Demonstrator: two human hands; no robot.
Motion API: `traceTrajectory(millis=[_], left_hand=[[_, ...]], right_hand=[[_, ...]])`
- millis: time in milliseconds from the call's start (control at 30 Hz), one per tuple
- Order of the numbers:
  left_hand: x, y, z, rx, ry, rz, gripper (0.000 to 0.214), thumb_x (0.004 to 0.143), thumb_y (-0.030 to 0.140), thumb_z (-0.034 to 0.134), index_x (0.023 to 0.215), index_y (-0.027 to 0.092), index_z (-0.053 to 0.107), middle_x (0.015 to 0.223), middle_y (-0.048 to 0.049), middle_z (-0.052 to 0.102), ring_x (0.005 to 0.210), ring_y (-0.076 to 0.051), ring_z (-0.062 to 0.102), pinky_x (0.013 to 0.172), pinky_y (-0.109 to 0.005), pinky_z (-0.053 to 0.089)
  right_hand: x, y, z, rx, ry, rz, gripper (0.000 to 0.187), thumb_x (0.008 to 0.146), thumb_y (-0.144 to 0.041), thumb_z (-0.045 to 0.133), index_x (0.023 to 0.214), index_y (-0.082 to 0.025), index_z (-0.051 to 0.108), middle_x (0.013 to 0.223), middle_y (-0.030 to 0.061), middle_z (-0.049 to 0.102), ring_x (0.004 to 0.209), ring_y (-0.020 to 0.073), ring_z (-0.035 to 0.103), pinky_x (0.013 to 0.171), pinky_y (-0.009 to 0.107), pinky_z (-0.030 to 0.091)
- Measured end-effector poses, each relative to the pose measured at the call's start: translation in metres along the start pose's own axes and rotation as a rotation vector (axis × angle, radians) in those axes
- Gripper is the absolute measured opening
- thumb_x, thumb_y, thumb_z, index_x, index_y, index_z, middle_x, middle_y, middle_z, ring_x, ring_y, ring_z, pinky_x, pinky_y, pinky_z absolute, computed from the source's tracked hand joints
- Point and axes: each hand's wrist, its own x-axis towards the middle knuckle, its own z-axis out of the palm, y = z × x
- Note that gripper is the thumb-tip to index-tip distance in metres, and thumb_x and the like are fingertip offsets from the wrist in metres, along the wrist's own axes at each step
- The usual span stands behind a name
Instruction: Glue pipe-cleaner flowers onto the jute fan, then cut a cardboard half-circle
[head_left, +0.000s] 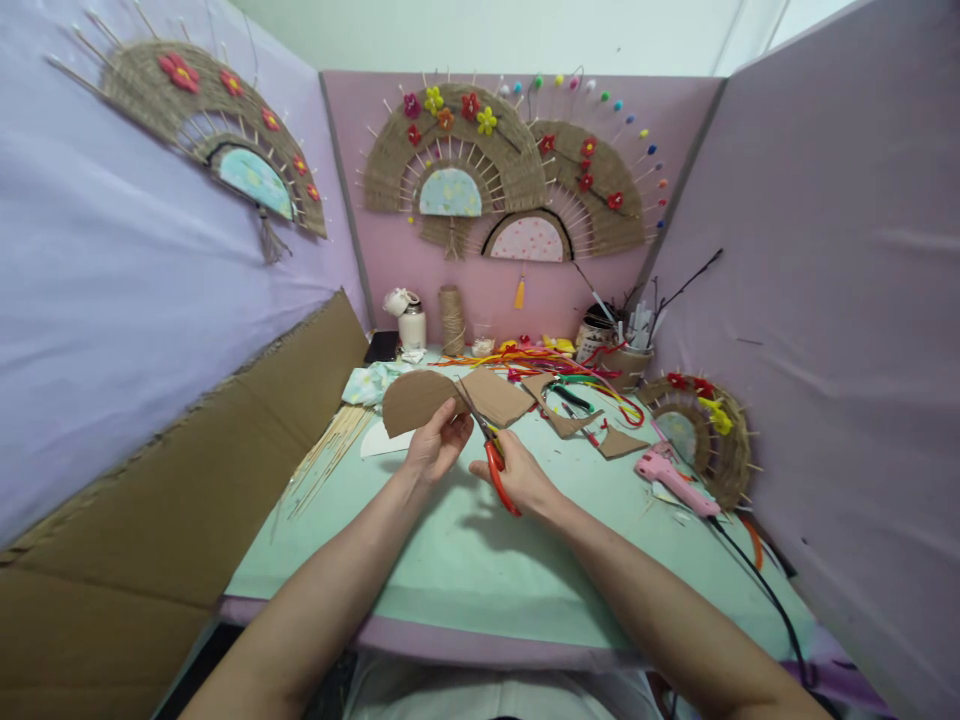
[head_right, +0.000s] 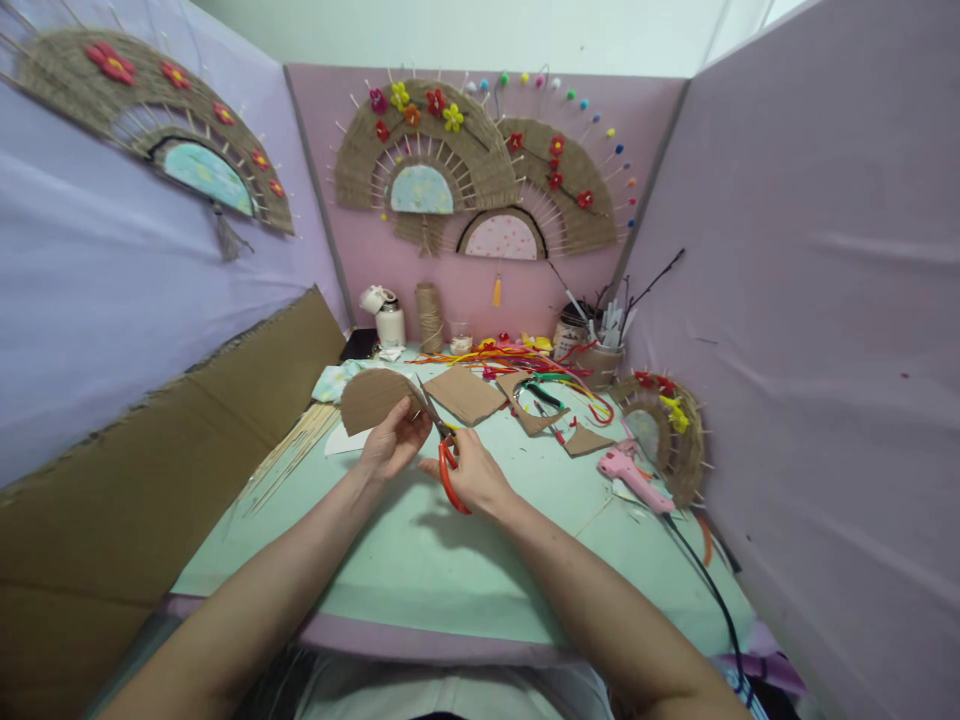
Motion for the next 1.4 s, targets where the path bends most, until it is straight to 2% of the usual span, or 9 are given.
traceTrajectory(millis=[200, 833, 1233, 1400], left_hand=[[0.003, -0.003, -0.002, -0.037, 0.023, -0.046, 0.010, 0.082, 0.007, 0.061, 0.088, 0.014, 0.065, 0.078, -0.0031, 0.071, 0.075, -0.011, 0.067, 0.077, -0.021, 0.054], [0.002, -0.007, -0.003, -0.095, 0.012, -0.089, 0.011, 0.085, 0.006, 0.057, 0.088, 0.012, 0.065, 0.080, -0.0046, 0.071, 0.078, -0.012, 0.067, 0.078, -0.022, 0.054], [-0.001, -0.006, 0.002, -0.094, 0.047, -0.080, 0.016, 0.089, 0.004, 0.050, 0.086, 0.013, 0.063, 0.075, -0.0025, 0.070, 0.071, -0.010, 0.067, 0.069, -0.020, 0.056], [-0.001, -0.006, 0.001, -0.097, 0.040, -0.084, 0.014, 0.087, 0.004, 0.053, 0.088, 0.013, 0.063, 0.076, -0.0025, 0.070, 0.071, -0.009, 0.067, 0.068, -0.019, 0.056]], right_hand=[[-0.002, -0.003, -0.002, -0.040, -0.009, 0.008, 0.033, 0.075, -0.044, 0.062, 0.097, -0.022, 0.049, 0.095, 0.0025, 0.052, 0.080, 0.0184, 0.052, 0.068, 0.030, 0.040], [-0.007, -0.013, -0.007, -0.070, 0.008, 0.060, 0.029, 0.081, -0.049, 0.057, 0.077, -0.021, 0.048, 0.069, -0.0015, 0.056, 0.063, 0.0142, 0.047, 0.058, 0.025, 0.030], [-0.008, -0.015, -0.009, -0.120, 0.036, 0.088, 0.031, 0.084, -0.048, 0.054, 0.071, -0.020, 0.049, 0.064, 0.0005, 0.058, 0.058, 0.0133, 0.045, 0.056, 0.025, 0.027], [-0.009, -0.013, -0.008, -0.094, 0.035, 0.086, 0.035, 0.084, -0.051, 0.053, 0.070, -0.020, 0.051, 0.060, 0.0006, 0.057, 0.056, 0.0136, 0.044, 0.056, 0.025, 0.028]])
